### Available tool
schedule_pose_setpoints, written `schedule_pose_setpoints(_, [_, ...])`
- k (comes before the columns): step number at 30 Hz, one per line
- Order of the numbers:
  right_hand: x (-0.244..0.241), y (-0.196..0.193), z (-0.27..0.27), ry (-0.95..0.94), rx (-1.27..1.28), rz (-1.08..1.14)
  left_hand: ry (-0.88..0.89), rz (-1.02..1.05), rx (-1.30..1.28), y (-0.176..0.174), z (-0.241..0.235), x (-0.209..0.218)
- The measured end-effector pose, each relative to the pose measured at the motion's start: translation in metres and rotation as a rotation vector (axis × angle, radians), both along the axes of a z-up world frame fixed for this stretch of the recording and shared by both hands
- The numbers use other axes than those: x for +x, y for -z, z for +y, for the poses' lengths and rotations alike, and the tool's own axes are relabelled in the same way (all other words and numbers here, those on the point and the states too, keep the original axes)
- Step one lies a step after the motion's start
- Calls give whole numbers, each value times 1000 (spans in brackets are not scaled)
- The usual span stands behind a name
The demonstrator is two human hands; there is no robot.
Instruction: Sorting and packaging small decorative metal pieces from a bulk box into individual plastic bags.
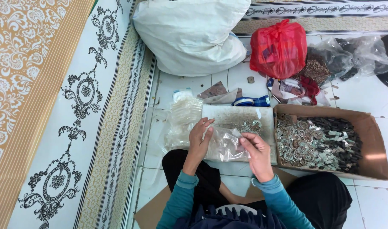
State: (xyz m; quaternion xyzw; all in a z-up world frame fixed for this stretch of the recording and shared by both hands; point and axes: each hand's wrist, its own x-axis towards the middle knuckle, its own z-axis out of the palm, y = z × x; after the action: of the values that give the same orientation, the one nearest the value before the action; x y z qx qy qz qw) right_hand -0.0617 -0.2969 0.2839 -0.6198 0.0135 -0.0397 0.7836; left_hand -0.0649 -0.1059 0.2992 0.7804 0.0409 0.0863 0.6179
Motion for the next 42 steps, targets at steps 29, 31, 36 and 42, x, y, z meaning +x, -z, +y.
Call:
schedule_pose_setpoints(29, [22, 32, -69, 137, -327, 4, -42, 102, -535, 6, 9, -41])
schedule_pose_setpoints(31, [5, 26, -56, 59, -257, 29, -33, 110, -490, 10, -2, -44])
schedule_pose_setpoints(36, [-30, 14, -19, -345, -263, -94, 59, 183, -317, 21, -42, -39])
schedule_pose_setpoints(42, [-27, 42, -29, -309, -399, -25, 103, 224, -264, 61, -47, -32])
